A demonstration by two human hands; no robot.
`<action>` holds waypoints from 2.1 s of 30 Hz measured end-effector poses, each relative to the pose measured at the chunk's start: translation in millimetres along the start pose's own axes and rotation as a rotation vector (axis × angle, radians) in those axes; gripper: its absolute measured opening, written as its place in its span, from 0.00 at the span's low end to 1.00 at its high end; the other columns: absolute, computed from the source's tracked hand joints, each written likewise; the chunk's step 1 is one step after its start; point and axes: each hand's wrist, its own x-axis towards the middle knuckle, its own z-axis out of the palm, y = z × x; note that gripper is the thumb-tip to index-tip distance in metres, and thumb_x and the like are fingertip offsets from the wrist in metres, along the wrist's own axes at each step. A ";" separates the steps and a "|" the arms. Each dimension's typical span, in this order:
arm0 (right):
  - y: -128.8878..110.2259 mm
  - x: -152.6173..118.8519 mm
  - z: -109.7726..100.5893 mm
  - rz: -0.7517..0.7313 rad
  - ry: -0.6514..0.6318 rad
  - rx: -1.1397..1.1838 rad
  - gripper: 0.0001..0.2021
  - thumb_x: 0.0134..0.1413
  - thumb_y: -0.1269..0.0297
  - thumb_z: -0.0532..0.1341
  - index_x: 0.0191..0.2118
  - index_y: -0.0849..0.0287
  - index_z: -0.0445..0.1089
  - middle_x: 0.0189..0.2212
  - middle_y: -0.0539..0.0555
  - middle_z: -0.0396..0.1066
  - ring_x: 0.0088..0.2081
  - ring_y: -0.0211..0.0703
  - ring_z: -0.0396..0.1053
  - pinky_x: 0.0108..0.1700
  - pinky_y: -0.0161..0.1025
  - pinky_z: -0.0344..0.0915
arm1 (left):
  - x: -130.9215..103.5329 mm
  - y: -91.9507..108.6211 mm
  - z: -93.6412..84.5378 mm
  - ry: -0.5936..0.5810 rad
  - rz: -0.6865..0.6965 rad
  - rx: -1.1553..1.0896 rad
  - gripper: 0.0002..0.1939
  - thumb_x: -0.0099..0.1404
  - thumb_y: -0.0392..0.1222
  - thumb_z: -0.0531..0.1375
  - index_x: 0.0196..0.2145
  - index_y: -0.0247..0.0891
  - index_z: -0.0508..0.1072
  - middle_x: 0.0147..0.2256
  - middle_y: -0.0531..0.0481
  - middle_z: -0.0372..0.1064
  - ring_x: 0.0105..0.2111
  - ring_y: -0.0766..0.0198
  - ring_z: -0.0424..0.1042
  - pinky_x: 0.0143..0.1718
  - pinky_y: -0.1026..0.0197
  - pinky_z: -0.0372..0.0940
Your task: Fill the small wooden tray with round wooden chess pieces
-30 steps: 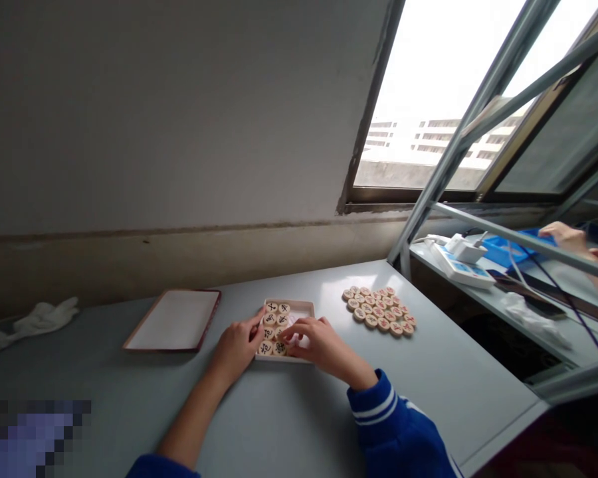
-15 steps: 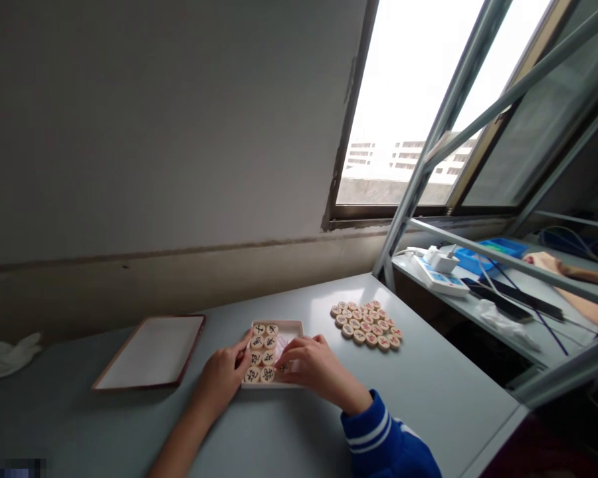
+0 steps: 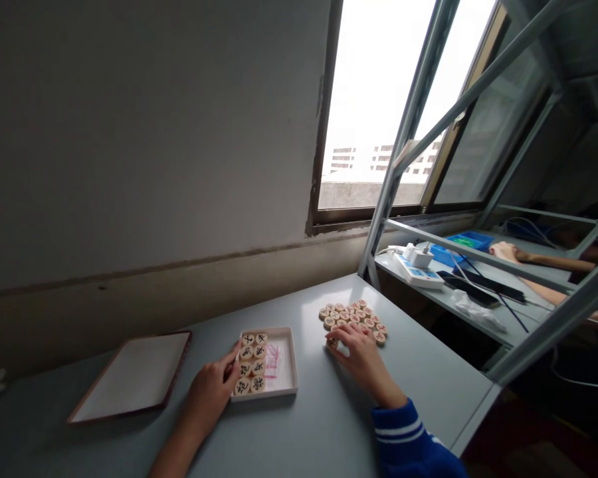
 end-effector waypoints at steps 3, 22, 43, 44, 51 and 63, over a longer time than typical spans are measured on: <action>12.7 -6.2 -1.7 0.071 0.057 -0.125 0.07 0.51 0.68 0.57 0.34 0.51 0.70 0.40 0.51 0.68 0.44 0.48 0.62 0.42 0.44 0.52 | -0.8 1.7 -1.6 -0.014 -0.008 -0.003 0.24 0.62 0.42 0.44 0.53 0.34 0.62 0.33 0.43 0.74 0.30 0.62 0.70 0.29 0.66 0.58; -95.6 60.0 54.9 -0.355 -0.077 -0.051 0.06 0.52 0.70 0.58 0.37 0.55 0.69 0.40 0.52 0.66 0.42 0.44 0.59 0.42 0.42 0.52 | 0.9 -3.5 3.3 0.015 -0.044 -0.157 0.23 0.61 0.39 0.48 0.53 0.31 0.62 0.33 0.42 0.75 0.30 0.63 0.71 0.30 0.67 0.59; -22.4 56.1 36.8 -0.010 -0.021 -0.087 0.17 0.49 0.80 0.50 0.40 0.60 0.70 0.36 0.55 0.67 0.38 0.41 0.63 0.42 0.36 0.55 | -0.6 0.8 -0.2 -0.010 -0.055 -0.060 0.24 0.62 0.41 0.46 0.56 0.31 0.57 0.33 0.41 0.74 0.29 0.63 0.70 0.31 0.66 0.57; -22.3 56.3 36.0 -0.011 -0.010 -0.077 0.16 0.49 0.80 0.50 0.40 0.60 0.70 0.36 0.54 0.67 0.38 0.41 0.63 0.41 0.35 0.55 | -0.8 0.9 -0.1 -0.010 -0.056 -0.068 0.24 0.62 0.40 0.46 0.56 0.31 0.57 0.33 0.41 0.74 0.29 0.63 0.70 0.31 0.66 0.57; -18.0 56.1 30.0 0.100 0.168 -0.261 0.11 0.54 0.70 0.54 0.42 0.54 0.68 0.41 0.54 0.65 0.42 0.46 0.59 0.40 0.42 0.48 | -1.1 -1.2 1.9 0.043 -0.069 -0.157 0.23 0.61 0.40 0.49 0.54 0.34 0.61 0.32 0.43 0.75 0.31 0.64 0.71 0.32 0.67 0.58; -23.3 57.0 32.0 0.090 0.109 -0.166 0.04 0.53 0.66 0.57 0.34 0.55 0.69 0.35 0.51 0.69 0.39 0.45 0.59 0.39 0.42 0.45 | -1.1 0.0 0.4 0.007 -0.052 -0.097 0.23 0.61 0.39 0.48 0.55 0.34 0.60 0.33 0.43 0.74 0.31 0.64 0.70 0.32 0.68 0.57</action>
